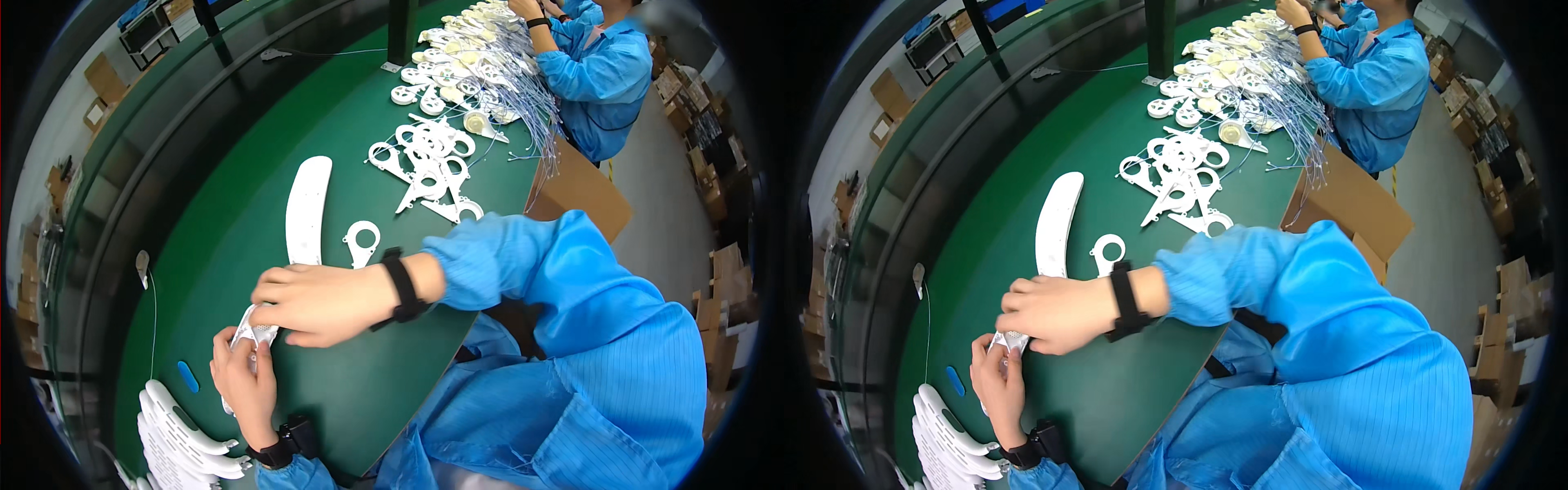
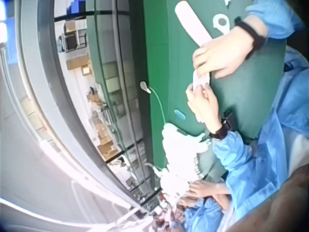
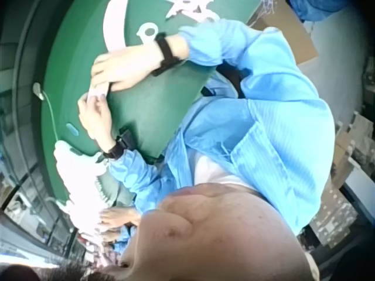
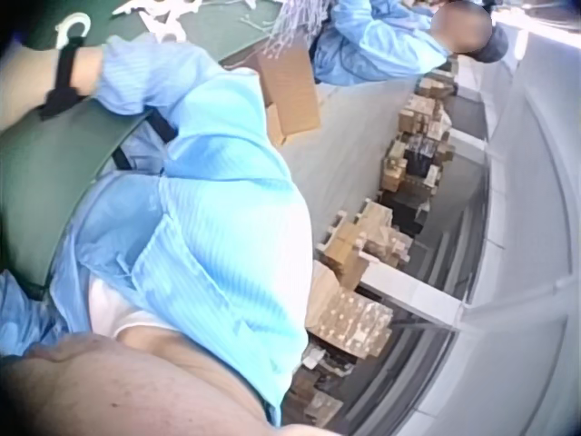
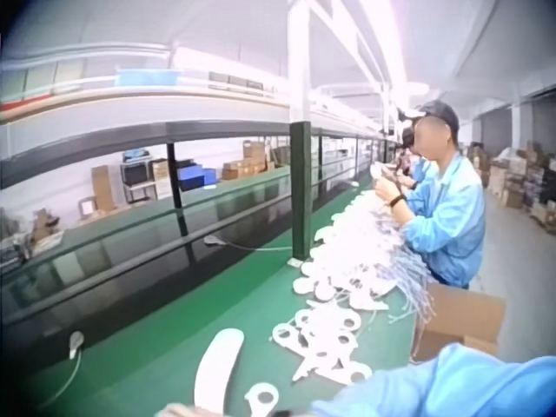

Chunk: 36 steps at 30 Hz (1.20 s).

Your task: Assembling white plastic components and housings on a factory assembly line.

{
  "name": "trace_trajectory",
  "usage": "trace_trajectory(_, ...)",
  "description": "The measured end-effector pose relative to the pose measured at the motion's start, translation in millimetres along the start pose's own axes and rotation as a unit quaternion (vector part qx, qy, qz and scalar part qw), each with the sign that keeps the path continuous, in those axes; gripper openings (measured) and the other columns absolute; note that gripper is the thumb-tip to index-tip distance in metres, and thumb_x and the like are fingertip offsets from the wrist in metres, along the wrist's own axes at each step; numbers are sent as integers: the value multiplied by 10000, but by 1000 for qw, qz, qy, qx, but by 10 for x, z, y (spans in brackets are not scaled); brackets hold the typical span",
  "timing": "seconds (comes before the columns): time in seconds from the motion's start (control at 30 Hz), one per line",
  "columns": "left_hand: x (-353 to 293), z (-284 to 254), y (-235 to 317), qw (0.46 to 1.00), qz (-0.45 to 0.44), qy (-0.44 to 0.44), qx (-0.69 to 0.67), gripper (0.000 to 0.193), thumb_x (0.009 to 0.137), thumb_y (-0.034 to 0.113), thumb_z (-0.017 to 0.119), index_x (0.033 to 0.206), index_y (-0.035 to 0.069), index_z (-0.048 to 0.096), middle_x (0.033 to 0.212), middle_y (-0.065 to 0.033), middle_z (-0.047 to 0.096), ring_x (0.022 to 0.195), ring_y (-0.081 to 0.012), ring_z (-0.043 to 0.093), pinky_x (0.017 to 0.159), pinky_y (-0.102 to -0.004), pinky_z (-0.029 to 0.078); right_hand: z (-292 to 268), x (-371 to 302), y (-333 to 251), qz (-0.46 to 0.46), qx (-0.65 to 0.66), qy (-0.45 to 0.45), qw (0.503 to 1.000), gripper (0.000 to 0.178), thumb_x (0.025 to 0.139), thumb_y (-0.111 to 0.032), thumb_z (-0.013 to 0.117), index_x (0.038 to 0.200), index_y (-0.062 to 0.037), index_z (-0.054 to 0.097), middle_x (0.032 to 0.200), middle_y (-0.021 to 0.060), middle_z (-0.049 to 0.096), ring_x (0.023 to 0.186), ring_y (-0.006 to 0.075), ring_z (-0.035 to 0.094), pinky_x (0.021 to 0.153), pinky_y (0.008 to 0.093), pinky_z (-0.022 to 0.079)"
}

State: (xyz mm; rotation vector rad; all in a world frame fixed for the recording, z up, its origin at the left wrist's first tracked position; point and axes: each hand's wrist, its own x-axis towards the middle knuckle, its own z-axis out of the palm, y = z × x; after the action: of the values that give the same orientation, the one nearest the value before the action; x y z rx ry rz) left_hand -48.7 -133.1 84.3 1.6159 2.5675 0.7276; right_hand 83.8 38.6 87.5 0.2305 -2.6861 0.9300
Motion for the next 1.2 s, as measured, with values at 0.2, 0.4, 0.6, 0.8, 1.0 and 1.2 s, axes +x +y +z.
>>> trace_trajectory(0.2, -119, -139, -171, 998, 46, -31, 0, 105, 779, 100, 634, 775, 3, 594, 1037, -123, 602, 912, -312, 545, 794, -378, 381, 333, 257, 251, 47, 6, 52, 998, 443, 819, -231, 667, 1195, -41, 529, 1105, 159, 571, 1081, 350, 507, 916, 436, 440)
trace_trajectory(0.4, -76, -139, -168, 996, 87, -28, 16, 117, 771, 85, 648, 752, -1, 572, 1119, -129, 583, 1016, -302, 520, 895, -393, 360, 266, 385, 321, 60, 114, -73, 989, 192, 821, -185, 667, 956, -49, 669, 914, 104, 612, 880, 274, 600, 767, 396, 481)
trace_trajectory(0.6, -54, -149, -28, 997, 63, -26, 25, 109, 738, 91, 657, 748, -11, 620, 1140, -140, 587, 1083, -332, 504, 977, -423, 322, 343, 458, 349, 72, 142, -98, 982, 217, 813, -190, 642, 959, -32, 668, 877, 116, 616, 916, 294, 594, 783, 403, 483)
trace_trajectory(0.8, -103, -213, -75, 998, 18, -36, -45, 91, 722, 68, 646, 722, -14, 606, 1134, -147, 597, 1077, -327, 505, 973, -414, 325, 328, 432, 327, 44, 172, -89, 980, 266, 790, -199, 643, 987, -21, 659, 917, 117, 609, 946, 289, 584, 803, 394, 482)
trace_trajectory(1.0, -129, -221, -95, 994, -22, -70, -86, 91, 717, 50, 638, 684, -14, 582, 1131, -141, 601, 1075, -327, 507, 963, -408, 345, 353, 486, 330, 4, 116, -123, 986, 260, 773, -196, 672, 967, -24, 649, 934, 102, 606, 933, 280, 585, 775, 389, 484)
trace_trajectory(1.2, -107, -209, -67, 989, -86, -37, -113, 162, 779, 96, 661, 688, -6, 574, 1133, -120, 608, 1077, -323, 507, 974, -410, 337, 325, 518, 394, 22, 192, -95, 977, 214, 763, -164, 687, 903, -9, 641, 866, 123, 614, 826, 288, 609, 704, 382, 488)
